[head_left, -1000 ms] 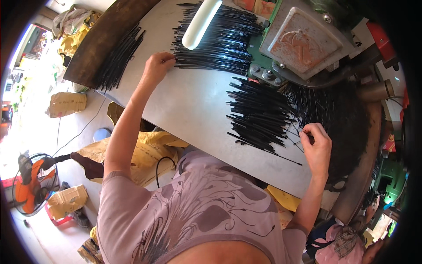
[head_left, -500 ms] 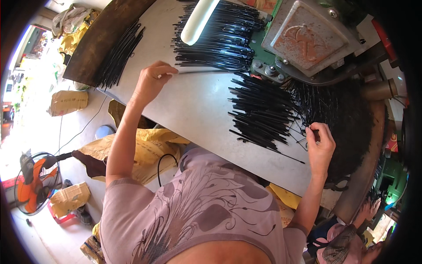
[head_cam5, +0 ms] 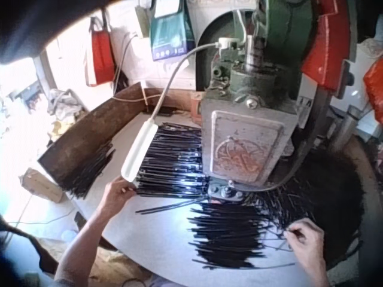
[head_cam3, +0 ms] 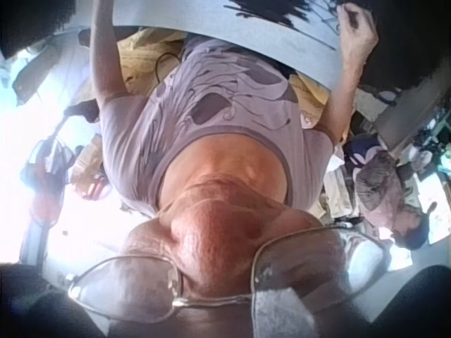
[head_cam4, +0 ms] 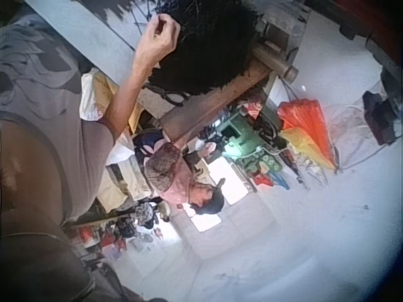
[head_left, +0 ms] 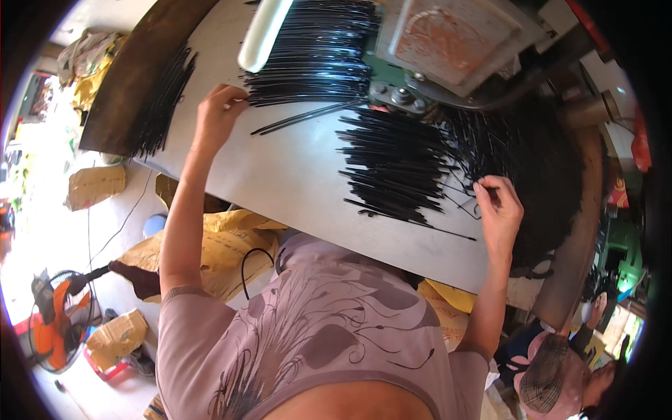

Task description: The person assembles small black plastic components using a mechanical bench press.

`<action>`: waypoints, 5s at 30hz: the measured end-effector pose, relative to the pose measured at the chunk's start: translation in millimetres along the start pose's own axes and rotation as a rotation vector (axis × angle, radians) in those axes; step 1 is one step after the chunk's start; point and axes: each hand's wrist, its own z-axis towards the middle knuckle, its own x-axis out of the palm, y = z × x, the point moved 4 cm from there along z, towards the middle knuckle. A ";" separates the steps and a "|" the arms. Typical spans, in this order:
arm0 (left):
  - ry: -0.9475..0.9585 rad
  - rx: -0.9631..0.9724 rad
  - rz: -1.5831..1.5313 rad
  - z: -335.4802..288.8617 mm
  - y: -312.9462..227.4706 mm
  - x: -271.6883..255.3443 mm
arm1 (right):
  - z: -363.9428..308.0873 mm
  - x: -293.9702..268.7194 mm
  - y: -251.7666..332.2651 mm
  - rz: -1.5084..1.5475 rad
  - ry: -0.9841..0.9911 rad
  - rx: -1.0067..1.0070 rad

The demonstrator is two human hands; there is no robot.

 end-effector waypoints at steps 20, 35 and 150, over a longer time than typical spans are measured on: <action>-0.011 -0.208 -0.886 24.3 -92.9 19.3 | 40.1 69.0 20.3 0.632 0.385 0.402; 0.106 0.184 -0.169 15.3 -149.8 102.3 | 58.9 104.0 31.5 0.928 0.451 0.495; 0.452 -0.682 -1.440 25.0 -118.7 129.0 | -31.5 -30.6 -13.9 0.247 1.237 0.360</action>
